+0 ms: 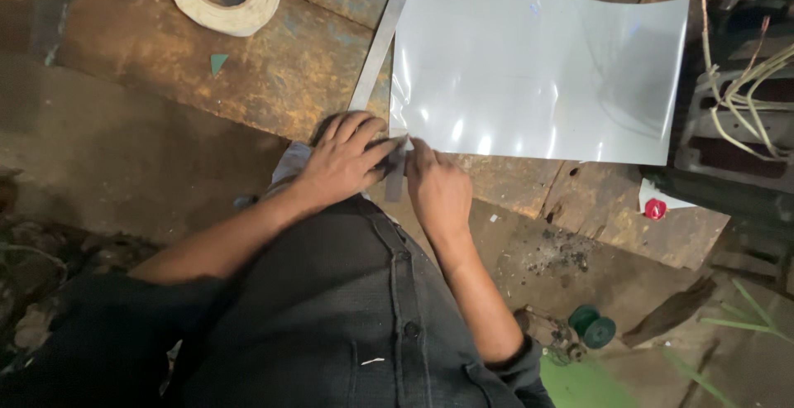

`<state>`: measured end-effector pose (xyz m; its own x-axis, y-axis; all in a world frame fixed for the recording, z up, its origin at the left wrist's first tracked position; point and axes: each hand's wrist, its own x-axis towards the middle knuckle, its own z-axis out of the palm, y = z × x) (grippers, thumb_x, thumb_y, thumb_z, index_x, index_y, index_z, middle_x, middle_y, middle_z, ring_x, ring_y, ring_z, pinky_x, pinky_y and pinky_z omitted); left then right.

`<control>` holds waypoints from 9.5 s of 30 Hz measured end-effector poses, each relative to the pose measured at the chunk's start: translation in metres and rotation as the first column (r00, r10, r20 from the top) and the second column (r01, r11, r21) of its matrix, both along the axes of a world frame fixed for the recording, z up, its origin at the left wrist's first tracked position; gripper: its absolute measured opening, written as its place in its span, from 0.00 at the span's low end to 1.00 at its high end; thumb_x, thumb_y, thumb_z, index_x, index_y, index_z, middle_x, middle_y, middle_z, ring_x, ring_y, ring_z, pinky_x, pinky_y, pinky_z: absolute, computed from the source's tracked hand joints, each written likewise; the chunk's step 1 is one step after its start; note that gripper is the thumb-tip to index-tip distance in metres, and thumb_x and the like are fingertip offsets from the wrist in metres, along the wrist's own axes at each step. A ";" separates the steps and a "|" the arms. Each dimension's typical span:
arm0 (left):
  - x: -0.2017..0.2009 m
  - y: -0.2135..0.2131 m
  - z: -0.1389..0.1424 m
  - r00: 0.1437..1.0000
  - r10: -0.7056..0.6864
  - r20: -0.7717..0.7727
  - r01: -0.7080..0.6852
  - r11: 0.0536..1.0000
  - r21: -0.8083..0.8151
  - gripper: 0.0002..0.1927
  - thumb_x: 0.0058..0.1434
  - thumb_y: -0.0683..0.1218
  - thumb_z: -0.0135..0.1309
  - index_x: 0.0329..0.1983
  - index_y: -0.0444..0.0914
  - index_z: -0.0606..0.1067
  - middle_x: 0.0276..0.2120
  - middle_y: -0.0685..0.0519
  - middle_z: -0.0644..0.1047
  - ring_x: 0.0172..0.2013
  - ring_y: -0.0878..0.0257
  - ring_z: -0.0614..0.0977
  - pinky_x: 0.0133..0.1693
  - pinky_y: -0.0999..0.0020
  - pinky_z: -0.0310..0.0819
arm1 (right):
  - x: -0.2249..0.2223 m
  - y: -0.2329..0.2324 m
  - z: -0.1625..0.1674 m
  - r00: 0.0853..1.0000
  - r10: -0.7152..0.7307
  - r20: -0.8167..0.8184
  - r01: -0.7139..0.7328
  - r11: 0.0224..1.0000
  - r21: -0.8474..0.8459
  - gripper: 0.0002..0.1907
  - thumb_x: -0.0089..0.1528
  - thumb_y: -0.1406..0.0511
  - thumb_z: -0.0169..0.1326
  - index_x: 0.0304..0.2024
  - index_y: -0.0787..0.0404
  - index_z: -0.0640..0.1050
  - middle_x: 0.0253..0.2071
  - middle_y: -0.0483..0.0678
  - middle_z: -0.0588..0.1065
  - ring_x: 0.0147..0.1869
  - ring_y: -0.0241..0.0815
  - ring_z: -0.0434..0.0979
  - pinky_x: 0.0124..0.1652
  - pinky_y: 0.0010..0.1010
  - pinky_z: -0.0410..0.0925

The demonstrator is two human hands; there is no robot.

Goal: The person marks a large white sheet on a workbench using a pencil and a metal ruler, then cuts the sheet into strips with scissors. The person repeatedly measures, marks, and cuts the sheet, handling the ruler, pencil, and scissors throughout.

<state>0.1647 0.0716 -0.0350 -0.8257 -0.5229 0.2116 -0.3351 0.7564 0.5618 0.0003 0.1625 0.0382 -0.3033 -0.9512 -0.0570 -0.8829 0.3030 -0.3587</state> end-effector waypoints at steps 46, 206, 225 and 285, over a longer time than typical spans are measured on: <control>-0.090 -0.195 -0.028 0.982 0.112 -0.151 -0.136 0.978 -0.159 0.20 0.63 0.50 0.64 0.59 0.45 0.81 0.52 0.51 0.69 0.58 0.52 0.68 0.62 0.50 0.59 | -0.053 -0.045 -0.089 0.478 -0.196 0.856 0.559 0.820 -0.124 0.11 0.70 0.69 0.51 0.52 0.71 0.77 0.50 0.53 0.79 0.51 0.36 0.79 0.50 0.31 0.77; -0.081 -0.112 0.006 0.862 0.047 0.504 -0.018 0.998 -0.063 0.77 0.28 0.76 0.70 0.77 0.37 0.53 0.78 0.49 0.47 0.73 0.46 0.51 0.66 0.43 0.47 | -0.056 0.025 -0.050 0.976 0.187 0.115 -0.150 0.950 -0.276 0.44 0.57 0.49 0.66 0.67 0.67 0.68 0.70 0.57 0.68 0.77 0.66 0.58 0.71 0.54 0.53; -0.079 -0.110 0.015 0.874 0.046 0.484 -0.023 0.998 -0.053 0.76 0.28 0.76 0.70 0.77 0.36 0.54 0.78 0.50 0.48 0.73 0.48 0.50 0.66 0.47 0.48 | -0.056 0.025 -0.050 0.974 0.194 0.118 -0.158 0.953 -0.260 0.45 0.58 0.47 0.65 0.67 0.68 0.67 0.71 0.57 0.68 0.78 0.66 0.57 0.71 0.54 0.53; -0.104 -0.121 0.037 0.698 0.091 0.711 -0.045 0.996 -0.083 0.77 0.31 0.71 0.75 0.77 0.32 0.51 0.77 0.41 0.46 0.72 0.41 0.53 0.66 0.43 0.50 | -0.029 0.021 -0.016 0.951 -0.002 0.308 -0.081 0.963 0.257 0.17 0.67 0.58 0.50 0.56 0.52 0.77 0.26 0.56 0.81 0.34 0.56 0.83 0.38 0.45 0.73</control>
